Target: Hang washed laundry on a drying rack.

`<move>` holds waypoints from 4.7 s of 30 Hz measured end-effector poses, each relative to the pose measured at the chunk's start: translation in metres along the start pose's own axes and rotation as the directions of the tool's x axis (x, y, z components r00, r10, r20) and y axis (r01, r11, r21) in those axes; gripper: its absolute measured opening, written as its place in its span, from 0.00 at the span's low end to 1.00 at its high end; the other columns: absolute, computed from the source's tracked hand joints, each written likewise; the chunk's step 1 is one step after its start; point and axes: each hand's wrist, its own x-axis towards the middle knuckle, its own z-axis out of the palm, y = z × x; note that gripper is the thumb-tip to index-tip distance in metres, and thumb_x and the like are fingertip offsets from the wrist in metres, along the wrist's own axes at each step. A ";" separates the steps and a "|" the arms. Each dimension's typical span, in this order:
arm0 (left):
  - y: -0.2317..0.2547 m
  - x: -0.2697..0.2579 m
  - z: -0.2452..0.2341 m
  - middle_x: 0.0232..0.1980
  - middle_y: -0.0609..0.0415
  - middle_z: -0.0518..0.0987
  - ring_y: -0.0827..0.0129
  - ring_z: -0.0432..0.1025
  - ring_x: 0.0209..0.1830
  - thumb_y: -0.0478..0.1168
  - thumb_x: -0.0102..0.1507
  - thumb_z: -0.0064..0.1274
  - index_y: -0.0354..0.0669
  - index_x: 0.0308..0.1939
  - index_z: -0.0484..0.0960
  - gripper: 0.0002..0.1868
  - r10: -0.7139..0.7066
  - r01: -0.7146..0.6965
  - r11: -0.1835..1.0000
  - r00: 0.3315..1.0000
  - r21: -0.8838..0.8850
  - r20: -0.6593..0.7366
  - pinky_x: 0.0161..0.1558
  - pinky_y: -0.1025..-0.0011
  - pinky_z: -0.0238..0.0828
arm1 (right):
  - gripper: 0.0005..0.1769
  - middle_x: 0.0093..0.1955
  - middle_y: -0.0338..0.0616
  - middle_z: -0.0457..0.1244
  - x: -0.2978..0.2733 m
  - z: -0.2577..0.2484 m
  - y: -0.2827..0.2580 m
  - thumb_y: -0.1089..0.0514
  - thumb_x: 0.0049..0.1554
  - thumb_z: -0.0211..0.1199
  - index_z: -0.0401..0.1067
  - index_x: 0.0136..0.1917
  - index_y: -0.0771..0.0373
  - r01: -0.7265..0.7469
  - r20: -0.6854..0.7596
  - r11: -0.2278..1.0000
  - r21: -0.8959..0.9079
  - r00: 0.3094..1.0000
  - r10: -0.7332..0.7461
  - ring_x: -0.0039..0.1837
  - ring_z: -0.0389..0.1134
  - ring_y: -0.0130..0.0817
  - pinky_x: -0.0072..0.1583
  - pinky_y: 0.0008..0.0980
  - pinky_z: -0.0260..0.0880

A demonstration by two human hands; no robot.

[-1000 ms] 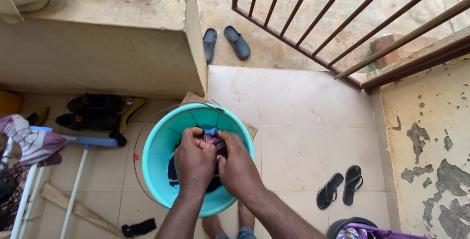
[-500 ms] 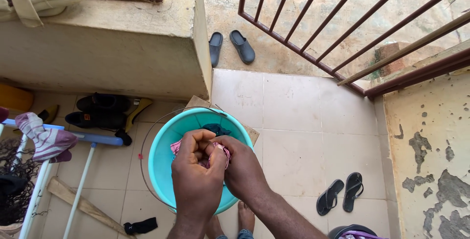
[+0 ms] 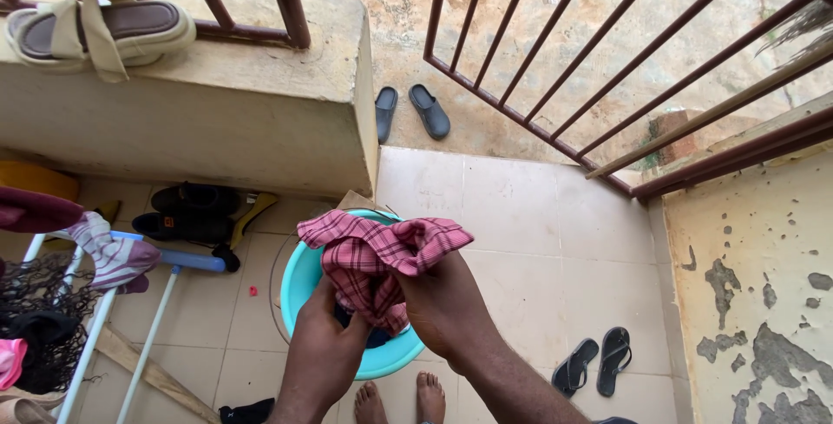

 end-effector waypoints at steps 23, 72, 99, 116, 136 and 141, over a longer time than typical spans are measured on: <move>0.140 -0.077 -0.062 0.45 0.51 0.85 0.74 0.77 0.44 0.36 0.65 0.55 0.30 0.55 0.83 0.16 0.375 -0.480 0.655 0.877 -0.583 -0.301 0.49 0.73 0.77 | 0.10 0.48 0.41 0.68 -0.071 0.006 -0.098 0.64 0.62 0.59 0.77 0.52 0.70 0.412 0.071 0.878 0.242 0.895 -0.440 0.48 0.70 0.25 0.49 0.27 0.75; 0.181 -0.154 -0.109 0.30 0.49 0.82 0.73 0.74 0.25 0.35 0.59 0.55 0.37 0.41 0.82 0.08 0.172 -0.233 0.961 0.927 -0.151 -0.335 0.32 0.69 0.74 | 0.15 0.32 0.35 0.57 -0.113 0.044 -0.133 0.58 0.59 0.65 0.63 0.37 0.63 0.379 0.030 0.925 -0.020 0.925 -0.379 0.35 0.55 0.22 0.37 0.26 0.58; 0.175 -0.156 -0.108 0.42 0.49 0.84 0.70 0.78 0.34 0.34 0.62 0.55 0.38 0.58 0.75 0.20 0.073 -0.171 0.952 0.932 -0.255 -0.356 0.33 0.69 0.78 | 0.11 0.32 0.39 0.62 -0.147 0.050 -0.143 0.59 0.61 0.60 0.68 0.38 0.66 0.386 0.057 0.912 0.136 0.916 -0.396 0.34 0.60 0.23 0.38 0.27 0.66; 0.158 -0.151 -0.118 0.43 0.45 0.84 0.70 0.78 0.38 0.30 0.63 0.49 0.31 0.56 0.75 0.17 0.119 -0.421 0.771 0.833 -0.479 -0.541 0.41 0.73 0.77 | 0.15 0.44 0.41 0.63 -0.164 0.071 -0.181 0.61 0.58 0.61 0.64 0.57 0.63 0.130 0.175 0.972 0.198 0.971 -0.165 0.44 0.66 0.21 0.48 0.24 0.69; 0.150 -0.170 -0.158 0.37 0.54 0.84 0.77 0.73 0.30 0.31 0.65 0.48 0.34 0.50 0.84 0.13 0.035 -0.524 0.682 0.719 -0.509 -0.694 0.31 0.77 0.69 | 0.14 0.49 0.48 0.67 -0.127 0.091 -0.159 0.70 0.54 0.55 0.62 0.54 0.63 -0.013 0.386 0.848 0.529 0.894 -0.228 0.50 0.72 0.34 0.57 0.40 0.74; 0.139 -0.175 -0.166 0.35 0.56 0.82 0.77 0.74 0.31 0.36 0.67 0.48 0.36 0.41 0.82 0.09 -0.045 -0.551 0.589 0.708 -0.591 -0.705 0.36 0.77 0.72 | 0.22 0.50 0.44 0.71 -0.148 0.112 -0.178 0.59 0.49 0.54 0.68 0.58 0.65 -0.162 0.493 0.815 0.556 0.854 -0.167 0.49 0.74 0.31 0.54 0.37 0.74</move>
